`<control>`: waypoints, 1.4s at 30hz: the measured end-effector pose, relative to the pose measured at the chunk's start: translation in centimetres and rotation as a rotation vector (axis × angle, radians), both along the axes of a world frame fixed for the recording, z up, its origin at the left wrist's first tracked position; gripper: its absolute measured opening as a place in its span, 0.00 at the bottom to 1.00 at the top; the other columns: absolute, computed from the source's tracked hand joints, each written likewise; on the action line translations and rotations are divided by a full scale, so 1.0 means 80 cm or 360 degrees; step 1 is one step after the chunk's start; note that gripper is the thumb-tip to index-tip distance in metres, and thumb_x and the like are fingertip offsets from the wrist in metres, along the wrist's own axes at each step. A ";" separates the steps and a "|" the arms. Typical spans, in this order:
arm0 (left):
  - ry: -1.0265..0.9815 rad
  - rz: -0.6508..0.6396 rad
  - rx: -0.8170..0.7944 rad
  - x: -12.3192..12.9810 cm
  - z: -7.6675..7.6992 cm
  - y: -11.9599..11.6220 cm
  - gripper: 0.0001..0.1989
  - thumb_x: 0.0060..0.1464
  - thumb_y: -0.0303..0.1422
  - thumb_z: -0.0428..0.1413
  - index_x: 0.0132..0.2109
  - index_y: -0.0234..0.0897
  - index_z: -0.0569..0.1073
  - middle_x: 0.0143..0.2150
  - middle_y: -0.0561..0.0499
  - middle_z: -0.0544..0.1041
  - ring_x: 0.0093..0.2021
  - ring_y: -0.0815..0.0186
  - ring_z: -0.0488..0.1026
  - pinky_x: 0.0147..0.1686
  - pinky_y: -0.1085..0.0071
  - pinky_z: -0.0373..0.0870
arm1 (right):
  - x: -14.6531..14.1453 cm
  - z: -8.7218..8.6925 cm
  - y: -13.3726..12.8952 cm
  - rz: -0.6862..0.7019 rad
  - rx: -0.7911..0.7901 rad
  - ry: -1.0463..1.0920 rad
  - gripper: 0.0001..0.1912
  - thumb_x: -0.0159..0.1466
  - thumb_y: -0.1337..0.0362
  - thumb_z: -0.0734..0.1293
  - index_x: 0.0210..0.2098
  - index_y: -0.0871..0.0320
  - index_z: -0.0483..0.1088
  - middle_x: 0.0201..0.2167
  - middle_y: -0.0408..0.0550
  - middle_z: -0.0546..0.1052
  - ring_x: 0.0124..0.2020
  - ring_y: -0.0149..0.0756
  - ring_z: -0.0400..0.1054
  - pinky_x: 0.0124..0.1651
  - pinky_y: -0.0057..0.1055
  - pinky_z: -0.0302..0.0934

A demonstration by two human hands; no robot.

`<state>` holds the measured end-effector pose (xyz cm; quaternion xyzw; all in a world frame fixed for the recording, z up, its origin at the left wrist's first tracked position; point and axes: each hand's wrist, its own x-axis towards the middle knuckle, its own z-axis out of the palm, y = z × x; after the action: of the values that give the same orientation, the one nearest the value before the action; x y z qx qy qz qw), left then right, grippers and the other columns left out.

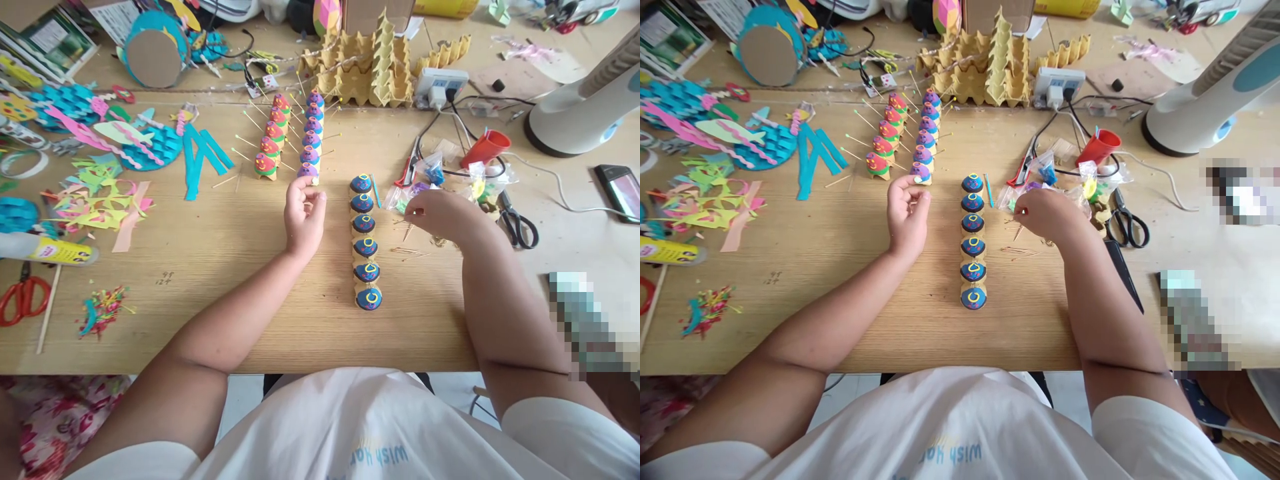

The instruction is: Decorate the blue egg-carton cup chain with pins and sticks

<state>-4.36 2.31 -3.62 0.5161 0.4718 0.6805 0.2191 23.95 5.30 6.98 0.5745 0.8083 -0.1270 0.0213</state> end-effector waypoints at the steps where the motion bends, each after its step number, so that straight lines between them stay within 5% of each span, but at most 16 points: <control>1: -0.0004 -0.0001 -0.0010 0.000 -0.001 0.000 0.22 0.65 0.55 0.60 0.56 0.46 0.72 0.41 0.52 0.79 0.38 0.70 0.74 0.35 0.73 0.67 | 0.001 -0.007 0.002 -0.0005 -0.0015 -0.0011 0.06 0.61 0.66 0.71 0.27 0.54 0.78 0.23 0.43 0.73 0.24 0.31 0.56 0.34 0.36 0.50; 7: -0.0040 0.0013 -0.0012 -0.001 -0.002 0.003 0.23 0.64 0.55 0.61 0.55 0.46 0.72 0.41 0.52 0.78 0.39 0.70 0.74 0.36 0.73 0.67 | 0.017 -0.006 0.008 0.0050 0.0161 0.0072 0.04 0.59 0.67 0.72 0.33 0.52 0.81 0.34 0.48 0.79 0.30 0.36 0.65 0.39 0.38 0.57; 13: 0.0002 -0.0008 -0.0013 -0.003 -0.005 0.004 0.23 0.65 0.56 0.60 0.56 0.46 0.72 0.42 0.51 0.78 0.39 0.70 0.74 0.38 0.72 0.68 | 0.023 0.006 -0.003 -0.0139 0.0090 -0.0196 0.04 0.57 0.65 0.73 0.25 0.53 0.79 0.20 0.47 0.73 0.24 0.34 0.57 0.32 0.39 0.54; 18: 0.0064 -0.0011 0.0009 -0.007 -0.009 0.006 0.24 0.65 0.56 0.59 0.57 0.47 0.71 0.43 0.51 0.78 0.40 0.69 0.75 0.39 0.72 0.69 | 0.009 -0.020 -0.007 -0.0226 0.0046 -0.0088 0.19 0.50 0.61 0.81 0.14 0.54 0.69 0.12 0.46 0.63 0.30 0.47 0.71 0.41 0.49 0.66; 23: 0.0083 -0.0010 0.0020 -0.008 -0.010 0.007 0.24 0.66 0.56 0.58 0.58 0.48 0.71 0.43 0.51 0.78 0.40 0.68 0.75 0.40 0.71 0.70 | -0.022 -0.002 -0.018 -0.0355 -0.0242 -0.0377 0.19 0.53 0.68 0.77 0.15 0.55 0.65 0.17 0.50 0.68 0.36 0.56 0.77 0.42 0.54 0.69; 26: 0.0086 -0.0012 0.0019 -0.007 -0.010 0.007 0.25 0.66 0.57 0.58 0.58 0.47 0.71 0.43 0.51 0.78 0.41 0.68 0.75 0.41 0.71 0.70 | -0.013 -0.010 -0.012 -0.0319 -0.0278 -0.0357 0.17 0.51 0.70 0.76 0.15 0.55 0.65 0.15 0.49 0.68 0.36 0.55 0.78 0.41 0.51 0.70; 30: 0.0060 -0.0014 0.0004 -0.007 -0.011 0.007 0.25 0.65 0.57 0.59 0.58 0.48 0.70 0.43 0.51 0.78 0.41 0.68 0.75 0.41 0.71 0.70 | 0.015 -0.044 0.010 -0.0105 0.0023 0.0054 0.24 0.45 0.66 0.83 0.11 0.57 0.64 0.12 0.48 0.65 0.28 0.45 0.73 0.33 0.42 0.63; 32: 0.0066 -0.0018 -0.0012 -0.008 -0.011 0.007 0.24 0.66 0.56 0.59 0.59 0.48 0.70 0.43 0.51 0.78 0.41 0.68 0.75 0.41 0.71 0.71 | 0.016 -0.045 0.014 -0.0243 -0.0138 -0.0102 0.24 0.47 0.68 0.82 0.09 0.58 0.64 0.11 0.50 0.65 0.26 0.43 0.72 0.31 0.41 0.59; 35: 0.0053 -0.0028 -0.0024 -0.008 -0.012 0.008 0.23 0.66 0.54 0.59 0.59 0.48 0.71 0.44 0.51 0.78 0.42 0.68 0.76 0.42 0.71 0.71 | 0.000 -0.018 0.004 -0.0380 -0.0489 -0.0446 0.23 0.54 0.66 0.80 0.10 0.60 0.68 0.11 0.51 0.67 0.22 0.37 0.69 0.30 0.41 0.56; 37: 0.0026 -0.0028 -0.0026 -0.008 -0.012 0.008 0.23 0.66 0.54 0.60 0.59 0.47 0.71 0.43 0.51 0.78 0.41 0.69 0.76 0.42 0.71 0.72 | -0.013 0.010 -0.010 -0.0437 -0.0461 -0.0541 0.20 0.57 0.65 0.78 0.13 0.60 0.72 0.13 0.50 0.69 0.21 0.35 0.67 0.31 0.41 0.56; 40: 0.0007 -0.0024 -0.0029 -0.008 -0.011 0.008 0.24 0.65 0.55 0.60 0.58 0.47 0.71 0.43 0.51 0.78 0.41 0.69 0.75 0.42 0.72 0.71 | -0.026 0.043 -0.035 -0.0196 -0.0369 -0.0564 0.06 0.58 0.70 0.72 0.28 0.55 0.81 0.25 0.47 0.80 0.23 0.33 0.66 0.30 0.37 0.56; 42: 0.0010 -0.0038 -0.0032 -0.008 -0.010 0.007 0.24 0.65 0.56 0.60 0.58 0.47 0.71 0.43 0.52 0.78 0.41 0.69 0.75 0.43 0.72 0.71 | -0.032 0.055 -0.049 -0.0023 -0.0340 -0.0548 0.12 0.61 0.69 0.70 0.41 0.52 0.84 0.37 0.47 0.85 0.29 0.36 0.71 0.33 0.36 0.58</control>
<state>-5.01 2.86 -4.43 0.5216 0.4731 0.6715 0.2308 21.38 1.40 11.35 0.5881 0.7704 -0.1122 0.2190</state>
